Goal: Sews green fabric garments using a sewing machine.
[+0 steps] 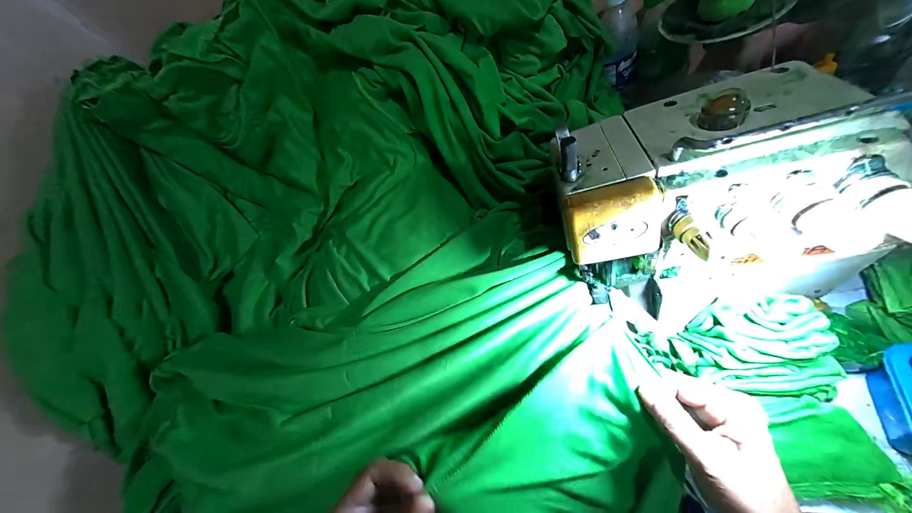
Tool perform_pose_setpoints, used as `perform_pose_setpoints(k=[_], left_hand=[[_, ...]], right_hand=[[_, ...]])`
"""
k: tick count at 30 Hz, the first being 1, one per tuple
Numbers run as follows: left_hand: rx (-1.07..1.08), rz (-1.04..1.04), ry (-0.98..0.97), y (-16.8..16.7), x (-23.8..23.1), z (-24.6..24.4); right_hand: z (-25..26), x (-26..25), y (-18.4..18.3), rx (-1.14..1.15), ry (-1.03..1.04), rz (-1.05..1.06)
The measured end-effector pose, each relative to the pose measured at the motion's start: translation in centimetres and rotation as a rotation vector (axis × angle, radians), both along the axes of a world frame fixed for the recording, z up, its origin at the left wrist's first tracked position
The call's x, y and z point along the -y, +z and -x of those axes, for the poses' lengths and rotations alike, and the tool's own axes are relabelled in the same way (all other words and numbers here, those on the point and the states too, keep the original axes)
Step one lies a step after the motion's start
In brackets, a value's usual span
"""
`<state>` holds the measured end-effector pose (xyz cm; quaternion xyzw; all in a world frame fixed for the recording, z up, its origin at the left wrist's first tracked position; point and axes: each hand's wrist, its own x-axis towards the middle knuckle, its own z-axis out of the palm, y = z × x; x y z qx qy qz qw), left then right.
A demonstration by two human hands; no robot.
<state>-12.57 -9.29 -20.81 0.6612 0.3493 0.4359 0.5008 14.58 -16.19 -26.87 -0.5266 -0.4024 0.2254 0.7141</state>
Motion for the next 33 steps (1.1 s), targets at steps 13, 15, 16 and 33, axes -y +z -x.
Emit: perform_pose_setpoints(k=[13,15,16,33], left_hand=[[-0.333,-0.395,0.187,3.2,-17.2,-5.7],[-0.304,-0.452,0.183,2.7,-17.2,-5.5],[-0.294,-0.457,0.186,2.7,-17.2,-5.5],[-0.555,-0.808,0.248,11.8,-24.3,-7.3]], right_hand=[[4.7,4.4,-0.3,0.058,0.154,0.146],[4.6,4.7,-0.6,0.211,0.084,0.154],[4.5,4.7,-0.6,0.275,0.067,0.155],[3.1,0.4,-1.6,0.216,0.004,0.025]])
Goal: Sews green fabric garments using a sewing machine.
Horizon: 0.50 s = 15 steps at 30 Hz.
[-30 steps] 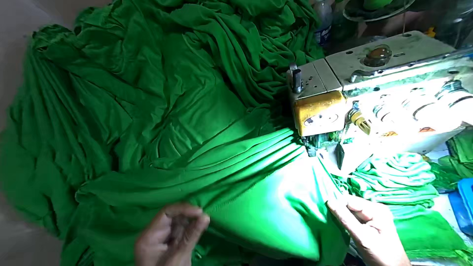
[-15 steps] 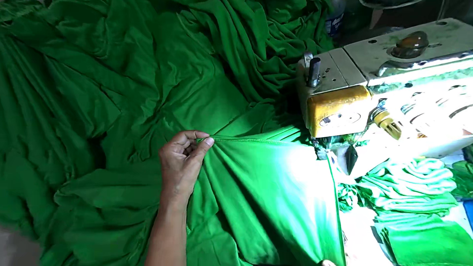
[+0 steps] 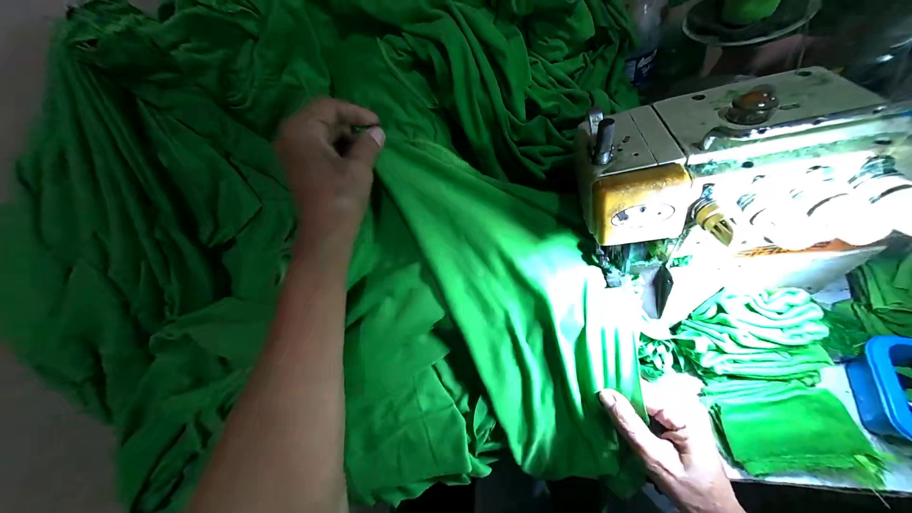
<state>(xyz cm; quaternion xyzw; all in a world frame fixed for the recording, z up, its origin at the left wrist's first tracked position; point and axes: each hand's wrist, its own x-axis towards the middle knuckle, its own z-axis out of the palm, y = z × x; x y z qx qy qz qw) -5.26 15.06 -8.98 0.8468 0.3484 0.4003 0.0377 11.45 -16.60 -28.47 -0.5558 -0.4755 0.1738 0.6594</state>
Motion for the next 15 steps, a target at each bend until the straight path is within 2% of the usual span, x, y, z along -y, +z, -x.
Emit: perform_pose_setpoints(k=[1,3,4,6,8,10,13,15], left_hand=[[-0.112,-0.008,0.039,-0.5,0.1,0.3],[-0.185,0.028,0.078,-2.1,3.9,-0.5],[-0.163,-0.010,0.069,-3.4,6.8,-1.1],[-0.149,0.123,0.061,-5.8,15.3,-2.6],[-0.081,0.275,-0.076,-9.8,22.7,-3.5],[-0.105,0.412,-0.173,-13.5,28.0,-4.1],[-0.027,0.453,-0.110,-17.0,31.3,-3.9],[0.077,0.515,-0.075,-17.6,31.4,-2.6]], right_hand=[[0.5,0.7,0.0,-0.006,-0.012,0.023],[1.4,2.4,0.0,0.049,-0.030,0.057],[1.8,3.2,0.0,0.099,-0.038,0.069],[2.8,5.1,-0.4,0.193,-0.038,0.108],[3.7,6.7,-0.5,0.294,-0.029,0.175],[4.6,7.7,-0.3,0.379,-0.044,0.237],[5.0,8.6,-1.7,0.438,-0.046,0.218],[4.7,8.7,-2.6,0.387,0.005,0.144]])
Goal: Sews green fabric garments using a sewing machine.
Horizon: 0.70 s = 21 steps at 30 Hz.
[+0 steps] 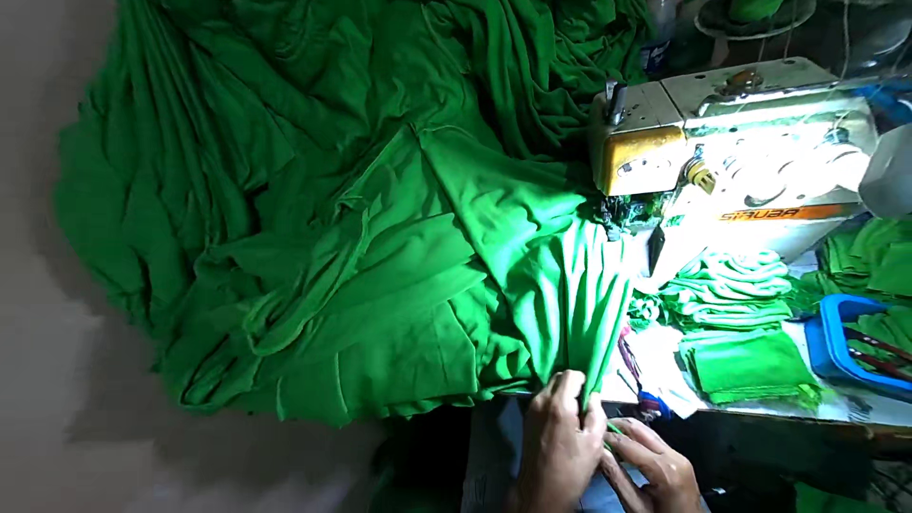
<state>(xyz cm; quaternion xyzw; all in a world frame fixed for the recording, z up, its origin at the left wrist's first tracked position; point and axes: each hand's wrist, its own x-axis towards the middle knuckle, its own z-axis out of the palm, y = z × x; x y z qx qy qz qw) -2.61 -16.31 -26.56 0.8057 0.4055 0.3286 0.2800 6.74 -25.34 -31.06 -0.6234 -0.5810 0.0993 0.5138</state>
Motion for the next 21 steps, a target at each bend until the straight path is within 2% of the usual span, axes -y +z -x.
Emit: perform_pose_setpoints(k=[3,7,9,11,14,17,19,21], left_hand=[[0.187,0.156,-0.104,-0.4,-0.1,2.3],[0.397,0.290,-0.204,-1.1,0.9,3.2],[0.526,0.449,-0.196,-0.9,1.4,2.9],[0.607,0.696,-0.180,0.0,1.7,2.8],[0.651,1.055,-0.348,-0.5,1.0,4.0],[0.717,1.261,-0.350,-0.1,0.5,4.4],[0.714,1.217,-0.351,0.2,0.2,4.5],[0.640,0.927,-0.250,0.9,0.6,4.1]], right_hand=[[-0.3,0.0,0.9,-0.287,0.063,-0.039],[-0.4,-0.7,1.6,-0.893,0.052,-0.002],[-0.6,-1.3,2.4,-1.208,0.070,0.096],[-1.0,-1.3,2.8,-1.372,0.131,0.169],[-1.7,-0.8,2.9,-1.422,0.257,0.224],[-1.5,-0.4,3.4,-1.245,0.207,0.217],[-1.3,-0.1,3.6,-1.090,0.159,0.156],[-1.2,0.1,4.1,-0.861,0.087,0.062]])
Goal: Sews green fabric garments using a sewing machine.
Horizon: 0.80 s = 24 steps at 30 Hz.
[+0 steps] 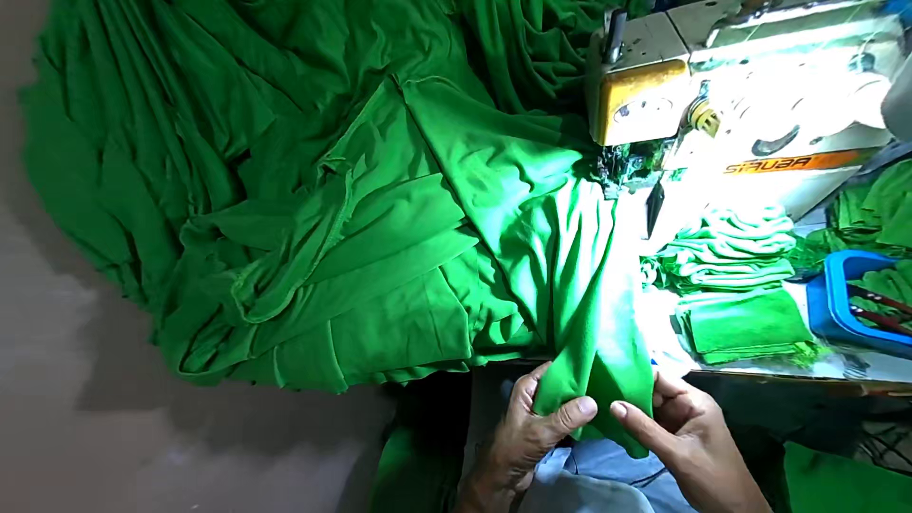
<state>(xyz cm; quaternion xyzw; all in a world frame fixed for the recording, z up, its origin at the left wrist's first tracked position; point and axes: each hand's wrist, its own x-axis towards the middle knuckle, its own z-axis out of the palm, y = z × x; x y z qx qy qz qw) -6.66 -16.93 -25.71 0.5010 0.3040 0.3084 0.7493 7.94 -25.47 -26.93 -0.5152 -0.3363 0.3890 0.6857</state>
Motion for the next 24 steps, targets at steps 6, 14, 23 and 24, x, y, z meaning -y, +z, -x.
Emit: perform_pose_setpoints(k=[6,14,23,24], left_hand=[[-0.219,-0.883,0.395,-0.3,1.3,-0.3],[-0.208,-1.226,0.379,-0.6,2.2,-0.8],[-0.160,-1.336,0.214,-1.0,2.7,-0.7],[-0.174,-1.348,0.202,-1.3,2.9,-0.7]], right_hand=[[-0.4,1.5,0.7,0.278,-0.116,-0.040],[-0.6,2.1,0.0,0.154,-0.098,-0.131],[-0.3,3.4,1.2,0.061,-0.028,-0.032],[-0.2,3.7,1.3,0.051,0.002,-0.002]])
